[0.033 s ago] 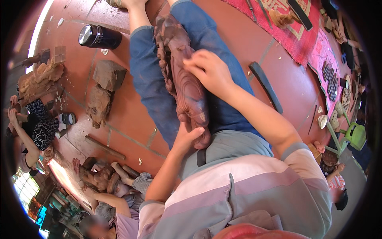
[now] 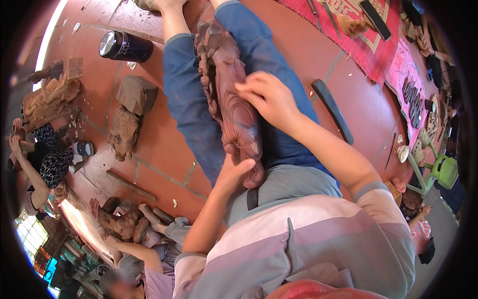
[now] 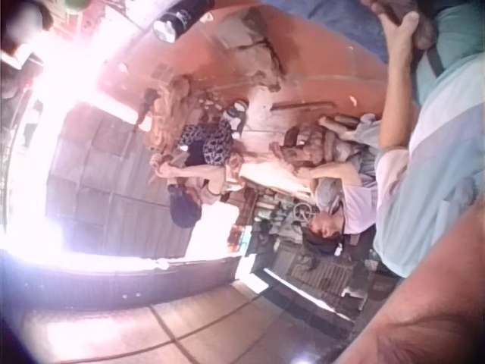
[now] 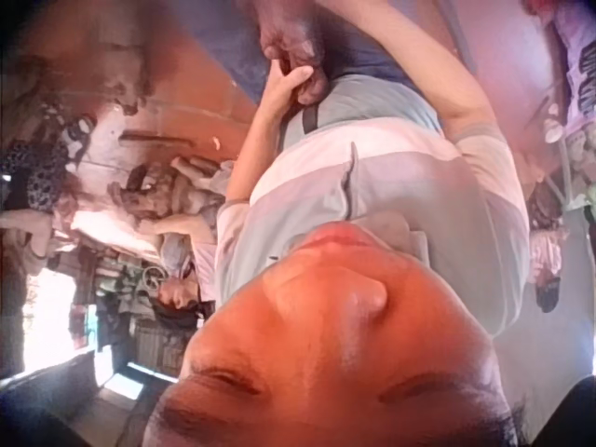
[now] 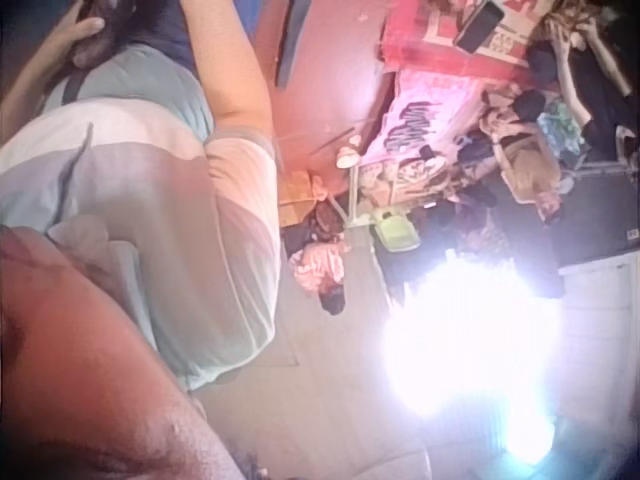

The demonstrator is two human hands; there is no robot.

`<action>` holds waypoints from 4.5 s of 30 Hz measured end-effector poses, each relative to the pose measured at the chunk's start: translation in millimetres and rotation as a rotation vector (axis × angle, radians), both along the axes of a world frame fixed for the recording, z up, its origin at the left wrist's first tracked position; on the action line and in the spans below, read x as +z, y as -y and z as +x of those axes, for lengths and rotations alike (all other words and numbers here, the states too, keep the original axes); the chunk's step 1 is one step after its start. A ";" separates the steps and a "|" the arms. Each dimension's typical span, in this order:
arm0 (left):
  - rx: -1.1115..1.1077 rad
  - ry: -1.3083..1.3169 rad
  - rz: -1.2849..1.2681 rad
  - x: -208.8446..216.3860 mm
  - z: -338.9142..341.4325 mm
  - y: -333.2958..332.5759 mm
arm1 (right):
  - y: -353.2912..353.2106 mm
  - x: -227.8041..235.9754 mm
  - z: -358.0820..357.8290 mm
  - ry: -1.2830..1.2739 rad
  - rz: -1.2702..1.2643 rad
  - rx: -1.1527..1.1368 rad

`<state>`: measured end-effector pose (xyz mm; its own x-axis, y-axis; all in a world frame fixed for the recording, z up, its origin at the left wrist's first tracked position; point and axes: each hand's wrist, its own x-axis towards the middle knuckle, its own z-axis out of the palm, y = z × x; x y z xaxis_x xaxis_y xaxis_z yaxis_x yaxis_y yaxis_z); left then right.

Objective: The person carves a piece of wood using a small chisel and their hands while sitting on the floor. They rotate the wood to work on different sides and refine the details of the carving.

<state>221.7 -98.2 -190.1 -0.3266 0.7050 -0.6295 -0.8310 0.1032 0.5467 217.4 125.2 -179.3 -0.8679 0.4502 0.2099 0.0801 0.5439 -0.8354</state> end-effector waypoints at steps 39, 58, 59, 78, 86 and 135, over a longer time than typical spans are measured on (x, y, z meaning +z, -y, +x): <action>-0.095 -0.171 -0.172 6.1 4.6 -9.9 | -35.1 -7.2 -8.8 -0.047 0.074 0.233; -0.099 -0.151 -0.128 4.0 1.4 -7.9 | -9.0 -0.4 -47.0 -0.195 0.166 0.311; -0.087 -0.159 -0.107 1.6 1.0 -9.0 | -13.8 -1.5 -41.1 -0.180 0.128 0.300; -0.131 -0.163 -0.098 5.1 -4.1 -10.4 | -11.3 0.9 -34.8 -0.019 -0.068 0.104; -0.091 -0.188 -0.121 6.4 1.9 -11.9 | -14.1 -12.7 -15.2 -0.022 -0.200 -0.059; -0.155 0.022 -0.173 20.5 -9.3 9.4 | 13.2 -3.0 17.2 0.074 -0.603 0.162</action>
